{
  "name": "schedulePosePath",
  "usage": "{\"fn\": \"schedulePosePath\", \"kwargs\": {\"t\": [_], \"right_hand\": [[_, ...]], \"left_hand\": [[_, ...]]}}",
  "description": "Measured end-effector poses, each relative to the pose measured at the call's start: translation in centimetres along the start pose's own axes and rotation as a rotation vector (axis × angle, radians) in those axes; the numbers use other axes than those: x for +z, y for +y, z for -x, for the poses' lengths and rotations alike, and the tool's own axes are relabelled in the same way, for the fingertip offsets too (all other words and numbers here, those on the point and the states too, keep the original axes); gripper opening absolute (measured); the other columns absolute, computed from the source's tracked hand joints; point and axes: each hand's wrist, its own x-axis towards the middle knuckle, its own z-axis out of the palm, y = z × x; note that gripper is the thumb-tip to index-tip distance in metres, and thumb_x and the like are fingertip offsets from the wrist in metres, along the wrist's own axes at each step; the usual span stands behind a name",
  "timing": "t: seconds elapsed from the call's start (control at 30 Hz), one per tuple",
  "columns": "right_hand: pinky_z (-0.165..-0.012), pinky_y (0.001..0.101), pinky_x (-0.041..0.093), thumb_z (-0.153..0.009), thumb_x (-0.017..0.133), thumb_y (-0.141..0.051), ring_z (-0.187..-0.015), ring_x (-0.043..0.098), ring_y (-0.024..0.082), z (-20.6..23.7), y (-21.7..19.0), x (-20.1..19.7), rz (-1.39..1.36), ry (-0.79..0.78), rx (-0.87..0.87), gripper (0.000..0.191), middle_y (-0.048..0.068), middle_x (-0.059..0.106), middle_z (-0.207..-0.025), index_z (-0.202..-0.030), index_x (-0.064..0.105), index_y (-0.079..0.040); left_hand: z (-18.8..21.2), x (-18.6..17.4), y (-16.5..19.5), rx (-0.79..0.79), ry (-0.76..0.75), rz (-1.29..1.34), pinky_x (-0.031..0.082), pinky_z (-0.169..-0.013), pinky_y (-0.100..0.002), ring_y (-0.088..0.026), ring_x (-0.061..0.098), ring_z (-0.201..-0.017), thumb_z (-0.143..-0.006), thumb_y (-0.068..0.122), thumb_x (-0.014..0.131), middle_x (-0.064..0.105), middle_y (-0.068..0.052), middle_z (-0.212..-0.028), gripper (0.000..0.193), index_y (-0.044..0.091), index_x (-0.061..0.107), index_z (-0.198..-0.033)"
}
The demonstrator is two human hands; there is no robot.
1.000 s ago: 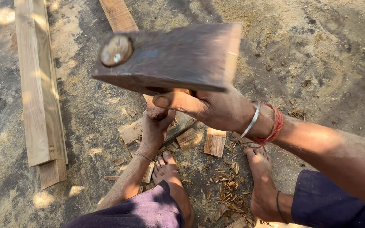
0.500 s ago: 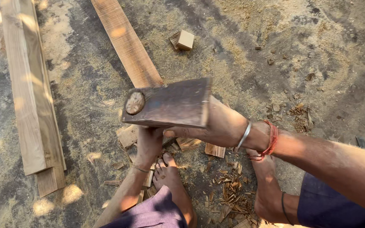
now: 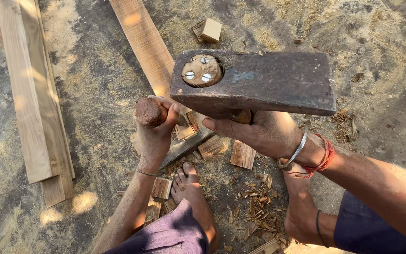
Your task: The person uses a chisel and mallet to carve a groove into a small piece of wood. They repeatedly strike the chisel to remove wood chips, occasionally adjusting the wood's position and inspecting the groove.
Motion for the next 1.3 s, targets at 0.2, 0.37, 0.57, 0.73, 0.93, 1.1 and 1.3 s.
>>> {"fn": "schedulePosePath", "kwargs": {"t": [0.2,0.37,0.57,0.73,0.93,1.1,1.3], "right_hand": [[-0.079,0.0278,0.063,-0.093,0.075,-0.031,-0.093,0.075,0.011,0.1,0.4,0.0,0.03,0.013,0.002,0.036,0.003,0.081,-0.106,-0.123,0.074,-0.01],[-0.076,0.0271,0.065,-0.095,0.075,-0.03,-0.091,0.075,0.01,0.2,0.7,0.1,0.044,0.003,-0.095,0.032,0.004,0.081,-0.104,-0.12,0.075,-0.01],[-0.08,0.0273,0.066,-0.096,0.076,-0.03,-0.096,0.077,0.011,0.3,0.9,0.4,0.009,0.006,-0.13,0.033,0.005,0.081,-0.11,-0.122,0.075,-0.01],[-0.072,0.0266,0.065,-0.091,0.077,-0.035,-0.085,0.078,0.01,0.3,0.9,0.2,0.116,-0.018,-0.026,0.034,0.003,0.083,-0.101,-0.117,0.078,-0.014],[-0.075,0.0266,0.064,-0.094,0.076,-0.033,-0.091,0.077,0.011,0.5,0.9,0.2,0.037,-0.027,-0.067,0.033,0.003,0.082,-0.105,-0.119,0.076,-0.012],[-0.077,0.0263,0.065,-0.095,0.076,-0.033,-0.091,0.077,0.011,0.6,1.2,0.4,-0.005,-0.014,-0.08,0.033,0.003,0.081,-0.106,-0.119,0.075,-0.011],[-0.073,0.0271,0.065,-0.091,0.077,-0.034,-0.089,0.077,0.012,0.6,1.2,0.6,-0.014,-0.058,0.002,0.035,0.003,0.081,-0.103,-0.118,0.075,-0.012]], "left_hand": [[0.0,-0.4,-0.8,0.009,0.025,-0.003,0.051,-0.072,-0.023,-0.006,0.06,-0.082,-0.101,0.008,0.074,0.062,0.0,-0.089,0.014,0.004,0.061,-0.1],[-0.2,-0.8,-1.2,-0.016,-0.018,0.146,0.058,-0.075,-0.027,-0.009,0.066,-0.085,-0.099,0.006,0.071,0.064,-0.001,-0.091,0.014,0.006,0.057,-0.099],[-1.5,-2.6,-3.0,-0.058,0.015,0.22,0.062,-0.075,-0.032,-0.014,0.067,-0.083,-0.096,0.001,0.066,0.064,-0.002,-0.093,0.011,0.009,0.059,-0.099],[-2.3,-4.2,-5.0,-0.027,0.024,0.434,0.058,-0.076,-0.037,-0.017,0.065,-0.082,-0.099,0.003,0.07,0.064,-0.006,-0.091,0.011,0.009,0.06,-0.099],[-1.0,-5.3,-5.5,-0.005,0.051,0.58,0.053,-0.085,-0.041,-0.018,0.058,-0.086,-0.097,0.007,0.073,0.06,-0.004,-0.091,0.015,0.011,0.059,-0.099],[0.0,-4.9,-4.7,0.015,0.045,0.597,0.055,-0.096,-0.045,-0.019,0.058,-0.088,-0.1,0.009,0.073,0.06,-0.005,-0.091,0.015,0.011,0.058,-0.1],[-0.7,-3.7,-3.4,-0.05,0.081,0.408,0.061,-0.079,-0.039,-0.018,0.066,-0.085,-0.098,0.005,0.071,0.064,-0.005,-0.096,0.01,0.008,0.062,-0.1]]}}
